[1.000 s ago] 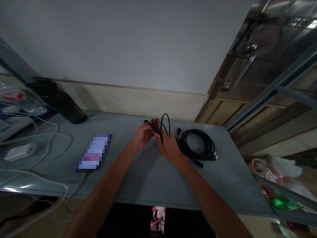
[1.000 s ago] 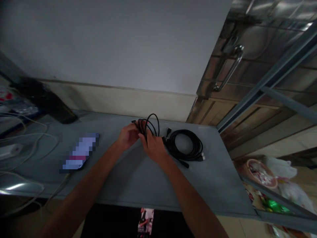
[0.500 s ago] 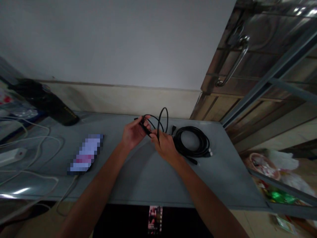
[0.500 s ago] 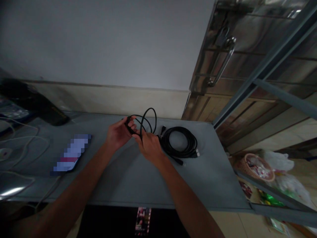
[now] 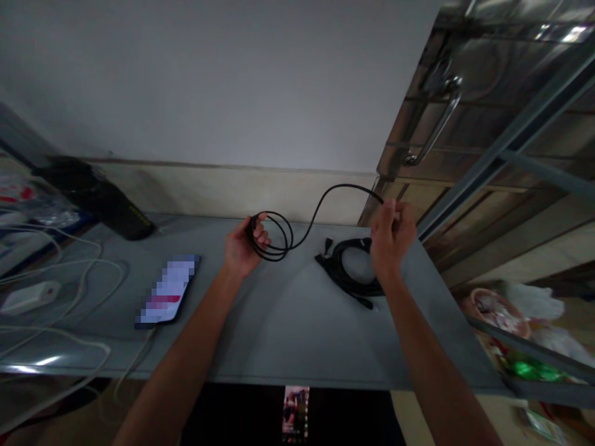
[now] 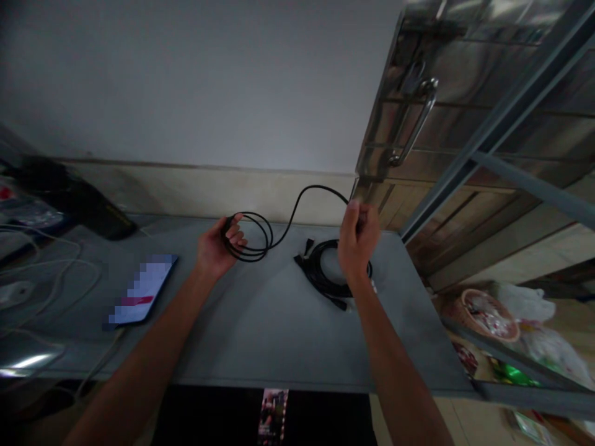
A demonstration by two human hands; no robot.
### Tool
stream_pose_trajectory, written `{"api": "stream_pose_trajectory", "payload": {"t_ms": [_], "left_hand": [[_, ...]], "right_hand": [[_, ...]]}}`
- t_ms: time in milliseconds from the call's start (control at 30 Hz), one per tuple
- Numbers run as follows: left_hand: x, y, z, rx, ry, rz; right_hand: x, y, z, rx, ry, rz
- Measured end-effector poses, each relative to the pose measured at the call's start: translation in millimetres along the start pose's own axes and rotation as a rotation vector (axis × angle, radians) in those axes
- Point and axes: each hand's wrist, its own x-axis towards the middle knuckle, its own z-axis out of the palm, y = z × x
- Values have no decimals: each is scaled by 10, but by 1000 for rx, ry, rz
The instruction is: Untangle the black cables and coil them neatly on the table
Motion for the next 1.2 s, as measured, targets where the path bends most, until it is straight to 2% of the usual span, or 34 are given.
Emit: {"api": "stream_pose_trajectory", "payload": {"t_ms": [133,300,433,600,1000,1100,1200], "left_hand": [[16,1,-29,33,69,11],[51,33,-84,63,99,22],[79,88,-135,52,112,65],[95,148,-186,9,144,120],[86,195,-269,-29,127,164],[98,182,-266,-29,126,150],[109,164,-257,-10,127,109]], "right_hand": [[154,192,-243,-16,94,-52],[188,448,-404,249,160,132],[247,526,-541,341,229,199],[299,556,-688,396,294,204],[398,662,-830,362,426,145],[381,635,-797,429,410,155],[326,567,-695,452,342,153]]}}
